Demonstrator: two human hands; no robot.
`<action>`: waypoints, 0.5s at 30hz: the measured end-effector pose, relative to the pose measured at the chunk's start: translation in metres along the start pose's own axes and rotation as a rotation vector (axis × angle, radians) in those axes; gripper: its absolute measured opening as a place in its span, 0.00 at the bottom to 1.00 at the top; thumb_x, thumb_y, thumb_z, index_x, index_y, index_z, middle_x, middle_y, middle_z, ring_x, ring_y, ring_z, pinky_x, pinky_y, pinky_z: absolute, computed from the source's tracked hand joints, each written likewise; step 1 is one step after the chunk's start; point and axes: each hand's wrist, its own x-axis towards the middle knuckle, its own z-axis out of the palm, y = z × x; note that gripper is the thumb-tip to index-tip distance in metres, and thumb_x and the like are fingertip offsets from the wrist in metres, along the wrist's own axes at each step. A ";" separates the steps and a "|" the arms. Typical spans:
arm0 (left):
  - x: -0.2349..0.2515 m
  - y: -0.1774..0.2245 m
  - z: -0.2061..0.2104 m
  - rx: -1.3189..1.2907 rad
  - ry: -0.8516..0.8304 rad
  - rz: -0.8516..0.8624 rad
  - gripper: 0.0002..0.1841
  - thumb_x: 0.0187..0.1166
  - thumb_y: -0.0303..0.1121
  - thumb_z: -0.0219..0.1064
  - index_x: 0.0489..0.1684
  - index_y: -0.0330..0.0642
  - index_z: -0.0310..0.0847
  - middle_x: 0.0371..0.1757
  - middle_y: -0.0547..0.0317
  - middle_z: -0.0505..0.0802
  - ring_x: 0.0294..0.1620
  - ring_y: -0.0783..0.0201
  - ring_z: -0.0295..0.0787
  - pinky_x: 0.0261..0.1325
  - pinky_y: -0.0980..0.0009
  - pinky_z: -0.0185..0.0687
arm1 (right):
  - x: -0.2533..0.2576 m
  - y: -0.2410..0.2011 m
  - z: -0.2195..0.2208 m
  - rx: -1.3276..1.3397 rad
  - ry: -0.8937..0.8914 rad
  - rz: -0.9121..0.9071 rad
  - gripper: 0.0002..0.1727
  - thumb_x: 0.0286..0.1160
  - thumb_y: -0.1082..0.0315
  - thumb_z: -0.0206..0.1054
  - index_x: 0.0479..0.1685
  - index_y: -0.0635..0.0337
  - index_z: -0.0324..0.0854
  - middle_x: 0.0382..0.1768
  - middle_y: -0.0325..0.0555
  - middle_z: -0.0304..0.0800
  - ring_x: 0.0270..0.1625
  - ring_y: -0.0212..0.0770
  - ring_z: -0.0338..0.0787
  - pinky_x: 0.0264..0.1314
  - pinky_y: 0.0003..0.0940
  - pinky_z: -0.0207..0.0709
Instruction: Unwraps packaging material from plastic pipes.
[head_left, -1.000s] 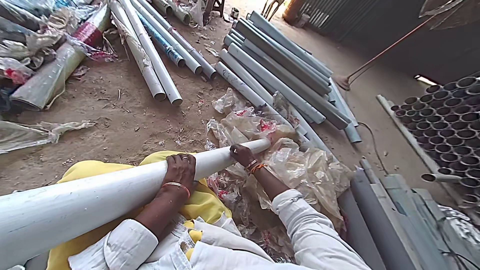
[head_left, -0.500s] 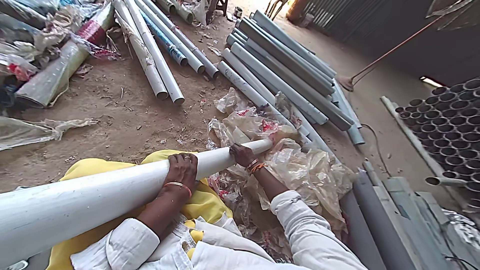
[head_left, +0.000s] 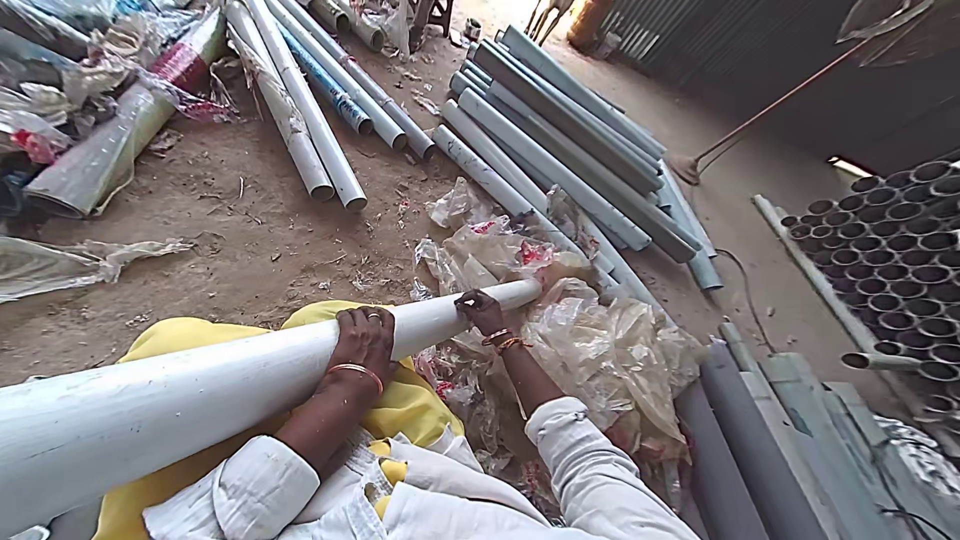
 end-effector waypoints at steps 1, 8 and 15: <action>-0.001 0.000 -0.003 0.004 -0.027 0.008 0.47 0.79 0.53 0.68 0.87 0.25 0.53 0.80 0.24 0.71 0.81 0.30 0.67 0.81 0.39 0.58 | 0.002 0.001 0.000 -0.050 -0.004 -0.052 0.05 0.75 0.76 0.72 0.42 0.71 0.87 0.49 0.55 0.89 0.34 0.36 0.81 0.42 0.32 0.78; 0.005 0.002 0.008 -0.031 0.064 -0.046 0.50 0.72 0.57 0.73 0.85 0.27 0.59 0.77 0.29 0.77 0.79 0.34 0.70 0.78 0.41 0.60 | 0.004 -0.008 0.003 -0.596 -0.052 -0.306 0.12 0.80 0.74 0.65 0.54 0.70 0.90 0.61 0.65 0.91 0.59 0.66 0.93 0.63 0.62 0.83; 0.001 0.000 0.004 -0.034 0.036 -0.010 0.48 0.74 0.54 0.72 0.86 0.26 0.57 0.77 0.28 0.76 0.79 0.33 0.70 0.79 0.40 0.59 | 0.008 -0.001 0.004 -0.104 0.268 0.144 0.24 0.95 0.61 0.50 0.39 0.72 0.84 0.22 0.50 0.79 0.24 0.42 0.78 0.36 0.40 0.76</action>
